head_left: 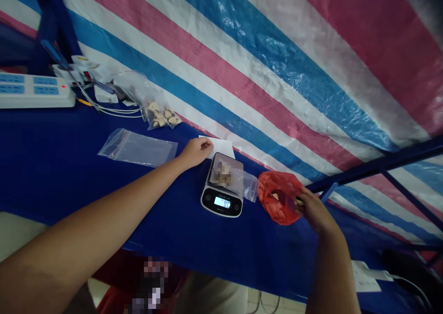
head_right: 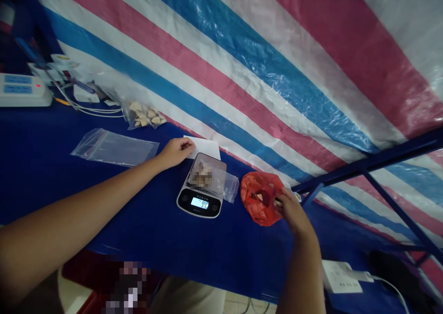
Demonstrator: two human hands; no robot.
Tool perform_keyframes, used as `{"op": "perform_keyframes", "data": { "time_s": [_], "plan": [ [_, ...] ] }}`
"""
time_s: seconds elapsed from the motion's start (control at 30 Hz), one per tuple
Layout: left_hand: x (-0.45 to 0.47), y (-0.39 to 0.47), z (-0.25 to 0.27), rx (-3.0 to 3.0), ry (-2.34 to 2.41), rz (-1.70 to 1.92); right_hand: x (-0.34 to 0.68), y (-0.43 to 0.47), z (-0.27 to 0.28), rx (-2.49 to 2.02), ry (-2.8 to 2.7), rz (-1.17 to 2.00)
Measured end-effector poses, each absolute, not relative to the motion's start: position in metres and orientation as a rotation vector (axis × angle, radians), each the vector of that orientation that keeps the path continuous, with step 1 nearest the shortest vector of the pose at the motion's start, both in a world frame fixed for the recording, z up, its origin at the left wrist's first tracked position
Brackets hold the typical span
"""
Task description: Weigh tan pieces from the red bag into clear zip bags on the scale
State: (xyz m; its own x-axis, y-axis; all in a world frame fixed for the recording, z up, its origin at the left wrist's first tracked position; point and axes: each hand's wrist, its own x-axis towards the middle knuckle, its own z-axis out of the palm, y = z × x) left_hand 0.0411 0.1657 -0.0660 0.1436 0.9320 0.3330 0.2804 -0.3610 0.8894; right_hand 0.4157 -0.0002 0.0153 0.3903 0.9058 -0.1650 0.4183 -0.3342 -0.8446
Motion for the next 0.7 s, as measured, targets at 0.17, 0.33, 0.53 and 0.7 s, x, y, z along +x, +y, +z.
{"op": "perform_keyframes", "data": {
  "time_s": [0.17, 0.33, 0.53, 0.7],
  "plan": [
    [0.041, 0.166, -0.067, 1.739, 1.163, 1.235, 0.413, 0.008, 0.043, -1.835, -1.082, 0.963],
    [0.042, 0.167, -0.068, 1.730, 1.156, 1.238, 0.426, -0.004, 0.048, -1.639, -1.071, 1.147],
    [0.042, 0.167, -0.068, 1.743, 1.153, 1.226, 0.428, -0.003, 0.056, -1.921, -1.306, 0.787],
    [0.041, 0.166, -0.065, 1.771, 1.158, 1.218, 0.428, 0.014, 0.069, -1.945, -1.458, 0.577]
  ]
}}
